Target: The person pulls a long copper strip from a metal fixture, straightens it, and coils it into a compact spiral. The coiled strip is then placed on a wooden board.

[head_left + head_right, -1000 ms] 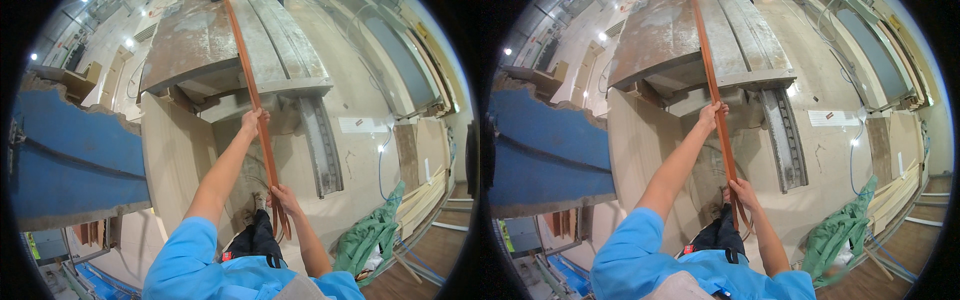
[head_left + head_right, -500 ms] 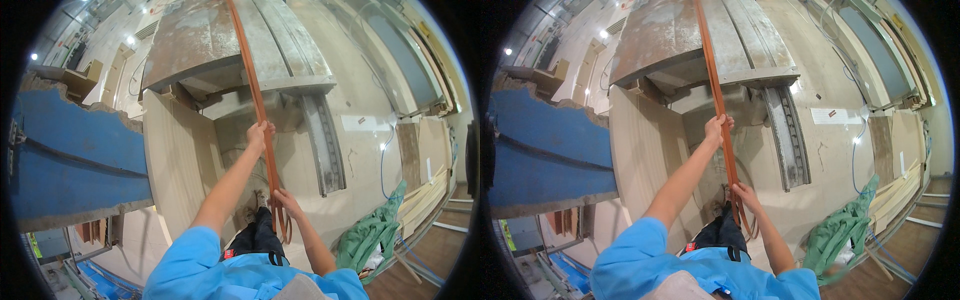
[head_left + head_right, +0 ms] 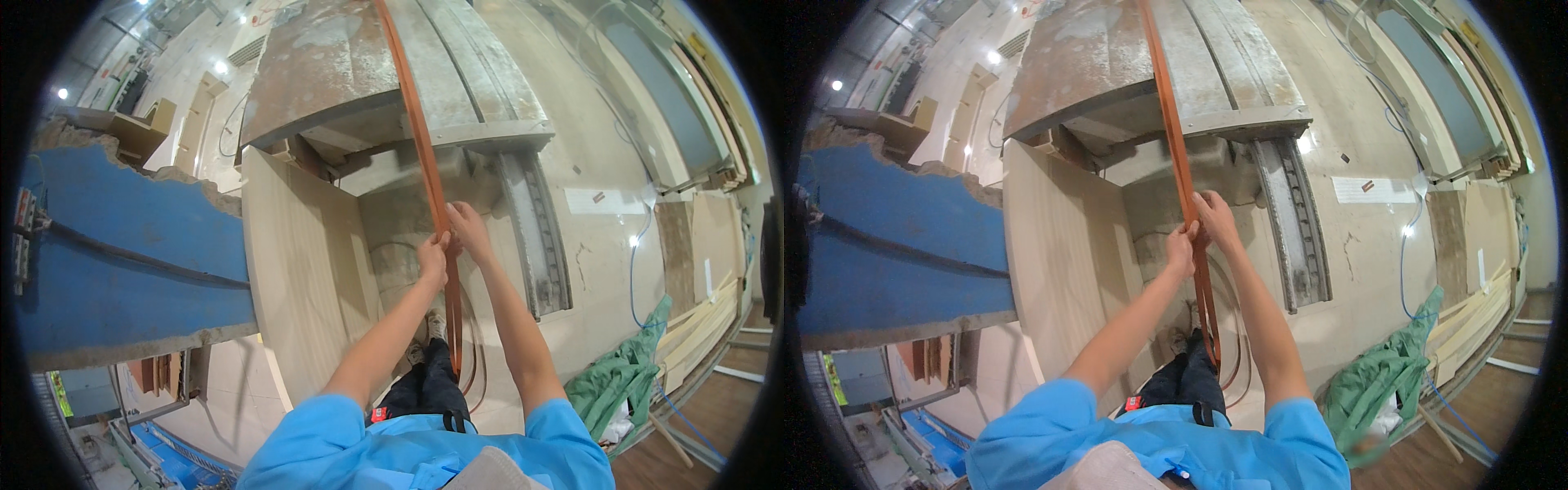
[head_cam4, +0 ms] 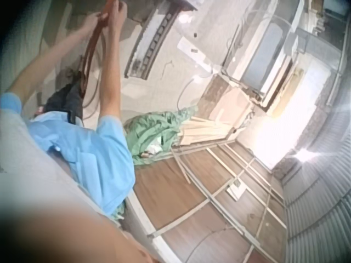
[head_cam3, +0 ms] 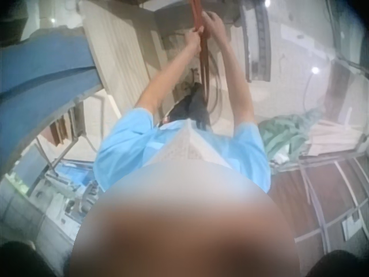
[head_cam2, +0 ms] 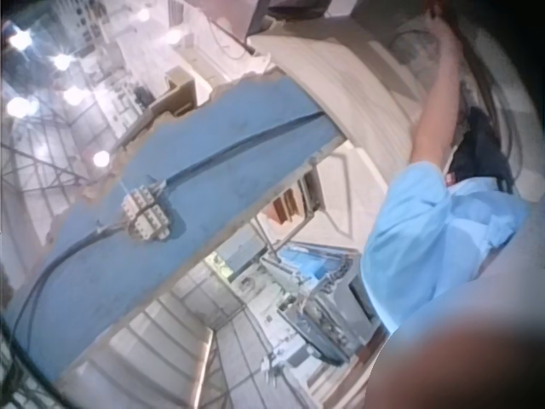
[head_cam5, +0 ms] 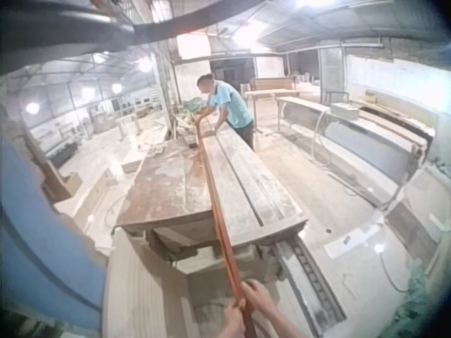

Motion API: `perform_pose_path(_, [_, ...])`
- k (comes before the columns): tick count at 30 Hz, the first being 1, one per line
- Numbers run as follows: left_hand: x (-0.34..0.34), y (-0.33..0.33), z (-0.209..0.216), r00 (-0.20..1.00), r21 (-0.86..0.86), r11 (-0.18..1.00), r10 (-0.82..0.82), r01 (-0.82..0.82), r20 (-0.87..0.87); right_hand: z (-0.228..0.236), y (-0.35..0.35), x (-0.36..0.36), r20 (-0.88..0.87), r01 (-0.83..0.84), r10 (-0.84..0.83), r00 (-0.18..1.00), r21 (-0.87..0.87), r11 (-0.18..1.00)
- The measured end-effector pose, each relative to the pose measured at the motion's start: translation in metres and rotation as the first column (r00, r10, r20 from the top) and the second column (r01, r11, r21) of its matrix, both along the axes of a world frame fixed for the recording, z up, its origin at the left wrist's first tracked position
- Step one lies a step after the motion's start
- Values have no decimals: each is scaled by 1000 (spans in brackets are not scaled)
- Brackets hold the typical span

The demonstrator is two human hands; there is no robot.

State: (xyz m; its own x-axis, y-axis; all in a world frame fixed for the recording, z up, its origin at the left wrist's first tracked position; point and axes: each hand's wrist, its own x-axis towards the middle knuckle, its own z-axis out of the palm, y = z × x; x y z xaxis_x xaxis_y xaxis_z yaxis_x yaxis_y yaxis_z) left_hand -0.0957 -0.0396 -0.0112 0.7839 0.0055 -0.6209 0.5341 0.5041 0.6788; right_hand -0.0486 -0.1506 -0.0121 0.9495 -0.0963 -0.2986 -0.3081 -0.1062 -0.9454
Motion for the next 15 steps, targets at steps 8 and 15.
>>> perform_pose_path(8, [-49,-8,-15,999,-98,995,34,-31,22,-1,23,39,-103,-80,96,990,150,985])
perform_pose_path(15, [-84,-5,-25,999,-90,995,-46,44,-20,-2,22,-4,-161,-24,97,982,401,916])
